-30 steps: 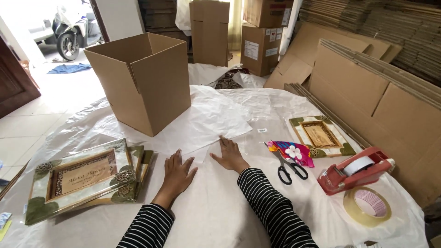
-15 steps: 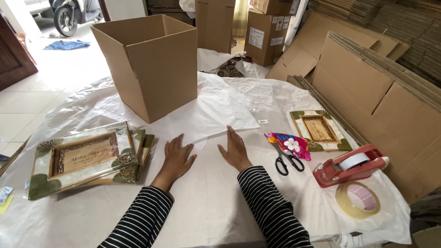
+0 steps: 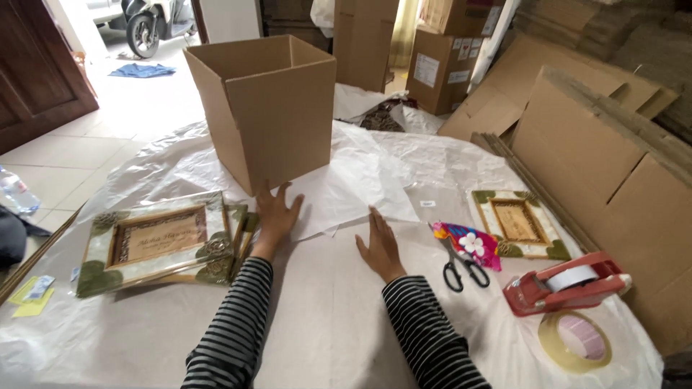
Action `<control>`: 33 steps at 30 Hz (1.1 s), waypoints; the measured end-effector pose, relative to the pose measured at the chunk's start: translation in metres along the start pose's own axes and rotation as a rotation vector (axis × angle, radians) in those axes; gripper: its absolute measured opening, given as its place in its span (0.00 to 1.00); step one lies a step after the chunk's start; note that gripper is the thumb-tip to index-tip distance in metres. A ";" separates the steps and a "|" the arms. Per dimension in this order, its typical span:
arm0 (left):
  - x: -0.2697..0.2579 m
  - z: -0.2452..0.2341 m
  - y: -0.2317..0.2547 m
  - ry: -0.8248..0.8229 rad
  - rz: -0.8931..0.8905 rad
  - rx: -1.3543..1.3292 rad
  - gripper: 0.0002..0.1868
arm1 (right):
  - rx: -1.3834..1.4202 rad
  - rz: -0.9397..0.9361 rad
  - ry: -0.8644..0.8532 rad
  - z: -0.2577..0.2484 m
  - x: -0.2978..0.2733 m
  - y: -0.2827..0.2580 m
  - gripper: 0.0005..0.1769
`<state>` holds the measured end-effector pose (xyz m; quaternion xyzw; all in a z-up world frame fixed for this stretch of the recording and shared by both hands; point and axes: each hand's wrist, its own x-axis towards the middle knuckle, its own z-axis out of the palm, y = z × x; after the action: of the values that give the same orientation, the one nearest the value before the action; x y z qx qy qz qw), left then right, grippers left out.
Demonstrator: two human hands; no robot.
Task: The person places a picture frame into a plastic sleeve, tapes the edge shut, and applies a label to the back of the frame.
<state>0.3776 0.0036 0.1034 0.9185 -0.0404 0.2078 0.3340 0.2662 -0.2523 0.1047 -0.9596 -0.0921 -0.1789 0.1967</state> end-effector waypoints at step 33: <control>0.024 0.044 -0.015 -0.133 -0.116 0.210 0.38 | 0.004 -0.340 0.645 0.013 -0.019 0.002 0.20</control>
<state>0.4182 -0.0105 0.0739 0.9610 0.0130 0.1299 0.2440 0.2530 -0.2513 0.0852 -0.8245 -0.1841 -0.5022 0.1847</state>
